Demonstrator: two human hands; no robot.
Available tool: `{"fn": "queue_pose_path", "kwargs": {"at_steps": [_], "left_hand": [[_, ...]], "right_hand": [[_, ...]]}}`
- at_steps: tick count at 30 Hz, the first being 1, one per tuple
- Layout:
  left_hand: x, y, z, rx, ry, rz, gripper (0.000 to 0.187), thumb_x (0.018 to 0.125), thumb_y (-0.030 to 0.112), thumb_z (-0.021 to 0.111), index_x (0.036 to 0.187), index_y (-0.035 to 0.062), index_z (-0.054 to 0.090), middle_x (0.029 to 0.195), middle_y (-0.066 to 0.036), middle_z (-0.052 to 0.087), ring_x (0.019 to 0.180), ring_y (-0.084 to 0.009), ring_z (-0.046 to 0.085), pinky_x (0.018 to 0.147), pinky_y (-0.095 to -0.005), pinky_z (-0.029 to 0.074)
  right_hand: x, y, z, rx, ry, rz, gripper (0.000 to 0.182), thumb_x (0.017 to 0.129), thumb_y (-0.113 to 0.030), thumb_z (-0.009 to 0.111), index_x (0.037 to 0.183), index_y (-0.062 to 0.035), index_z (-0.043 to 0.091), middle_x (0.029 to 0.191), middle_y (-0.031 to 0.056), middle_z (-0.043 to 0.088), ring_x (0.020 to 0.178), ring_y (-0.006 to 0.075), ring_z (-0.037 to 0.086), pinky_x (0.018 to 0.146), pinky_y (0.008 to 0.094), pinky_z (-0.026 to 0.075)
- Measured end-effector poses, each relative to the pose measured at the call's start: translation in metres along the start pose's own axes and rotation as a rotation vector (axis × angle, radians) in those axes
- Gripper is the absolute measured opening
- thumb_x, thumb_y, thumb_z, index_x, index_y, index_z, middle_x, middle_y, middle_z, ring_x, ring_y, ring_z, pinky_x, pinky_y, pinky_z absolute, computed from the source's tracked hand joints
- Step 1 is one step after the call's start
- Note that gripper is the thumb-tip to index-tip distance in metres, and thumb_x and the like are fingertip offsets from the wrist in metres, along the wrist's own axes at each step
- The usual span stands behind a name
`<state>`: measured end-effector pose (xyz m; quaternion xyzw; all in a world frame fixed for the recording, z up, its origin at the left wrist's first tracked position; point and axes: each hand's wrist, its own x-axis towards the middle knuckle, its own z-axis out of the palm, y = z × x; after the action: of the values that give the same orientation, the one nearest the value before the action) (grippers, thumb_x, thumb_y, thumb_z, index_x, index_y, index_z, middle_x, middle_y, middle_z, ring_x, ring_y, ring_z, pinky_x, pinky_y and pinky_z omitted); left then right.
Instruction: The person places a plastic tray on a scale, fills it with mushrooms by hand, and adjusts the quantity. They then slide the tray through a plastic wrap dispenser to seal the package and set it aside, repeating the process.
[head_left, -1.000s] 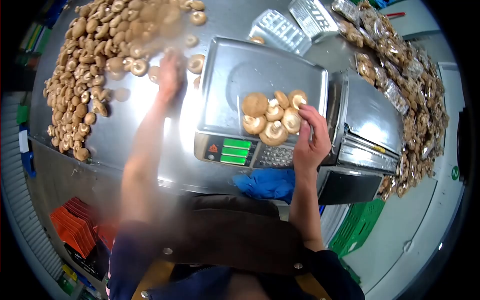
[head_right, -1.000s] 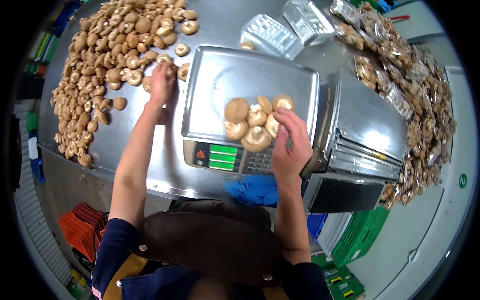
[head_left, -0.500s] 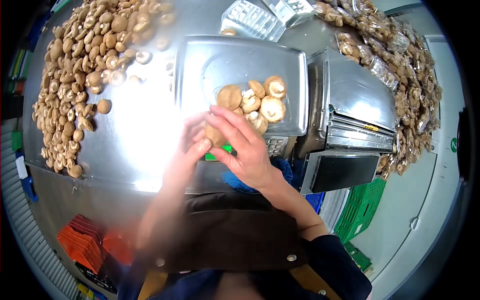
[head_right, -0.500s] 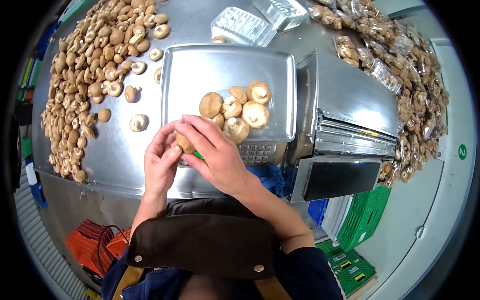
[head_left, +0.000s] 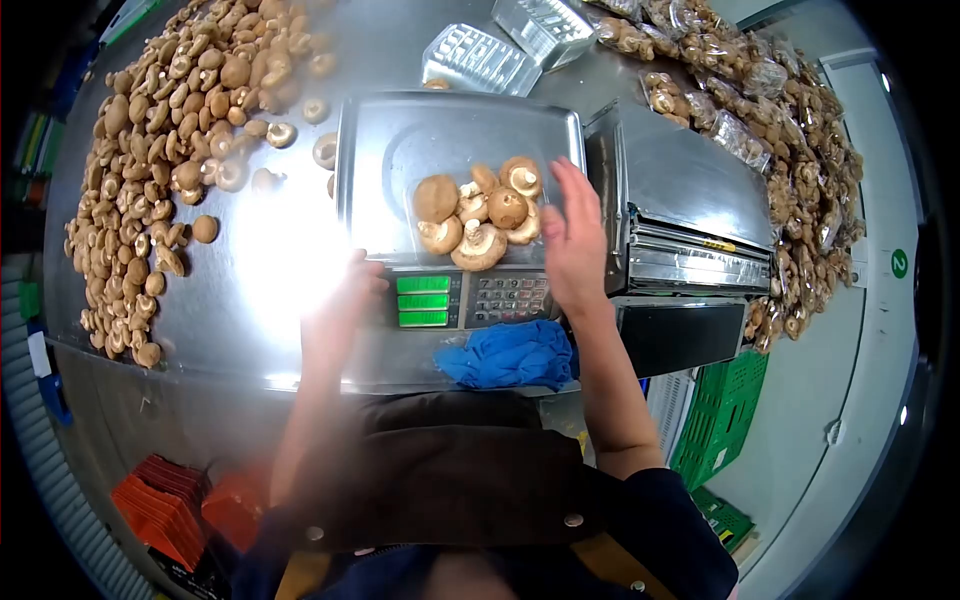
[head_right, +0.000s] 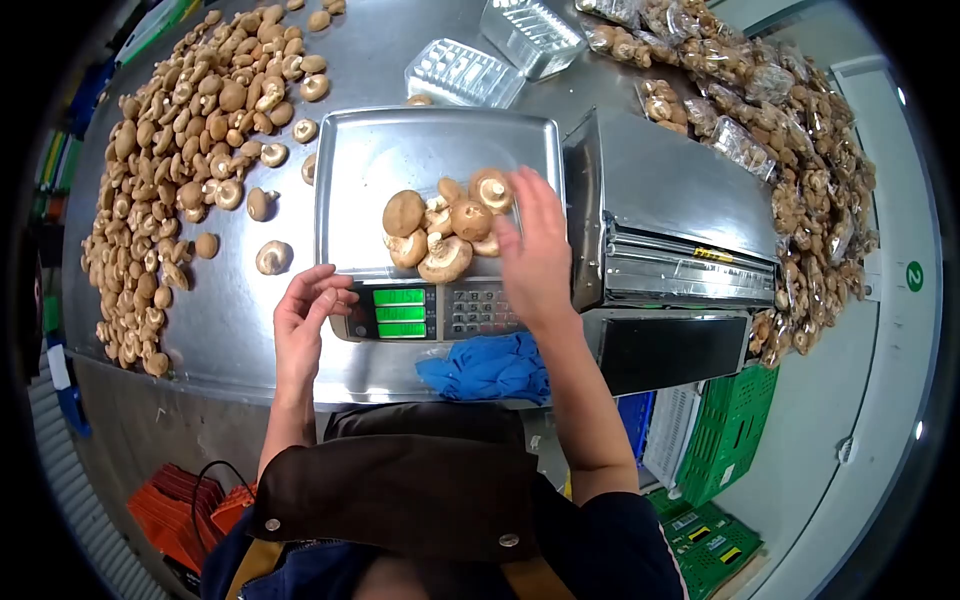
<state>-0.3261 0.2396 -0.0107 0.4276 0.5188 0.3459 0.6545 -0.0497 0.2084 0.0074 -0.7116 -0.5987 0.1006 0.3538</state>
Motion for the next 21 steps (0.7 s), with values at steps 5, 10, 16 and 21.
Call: {"fn": "queue_pose_path", "kwargs": {"at_steps": [5,10,16,21], "left_hand": [[0.029,-0.023,0.003,0.217,-0.081,0.187,0.037,0.088,0.003,0.055,0.124,-0.0025,0.049,0.107,-0.011,0.061,0.076,-0.0128,0.06,0.066,-0.0245,0.051],[0.058,-0.015,0.032,0.293,-0.113,0.168,0.047,0.081,0.001,0.06,0.125,-0.0077,0.047,0.088,-0.009,0.06,0.058,-0.0119,0.058,0.044,-0.0226,0.046],[0.07,-0.006,0.05,0.358,-0.11,0.057,0.046,0.075,-0.003,0.058,0.119,-0.008,0.047,0.078,-0.008,0.059,0.051,-0.0131,0.058,0.04,-0.0232,0.044],[0.055,-0.005,0.046,0.235,-0.083,0.121,0.045,0.074,-0.002,0.059,0.117,-0.0055,0.049,0.078,-0.006,0.058,0.049,-0.0119,0.056,0.04,-0.0226,0.043]], "right_hand": [[-0.023,0.02,-0.006,0.112,0.098,0.176,0.04,0.09,-0.004,0.049,0.13,-0.0005,0.045,0.127,0.0183,0.05,0.118,0.0318,0.05,0.101,0.0378,0.038],[-0.025,0.051,0.021,0.132,0.032,0.224,0.045,0.081,0.005,0.048,0.126,-0.0021,0.049,0.111,0.0141,0.056,0.089,0.0192,0.059,0.081,0.0298,0.05],[-0.003,0.071,0.025,0.214,-0.139,0.334,0.052,0.076,0.008,0.055,0.126,-0.0025,0.052,0.101,0.0092,0.06,0.075,0.0142,0.056,0.073,0.0258,0.05],[-0.004,0.061,0.003,0.12,-0.073,0.132,0.052,0.072,0.006,0.055,0.124,0.0012,0.052,0.098,0.0129,0.061,0.071,0.0195,0.059,0.069,0.0302,0.05]]}}
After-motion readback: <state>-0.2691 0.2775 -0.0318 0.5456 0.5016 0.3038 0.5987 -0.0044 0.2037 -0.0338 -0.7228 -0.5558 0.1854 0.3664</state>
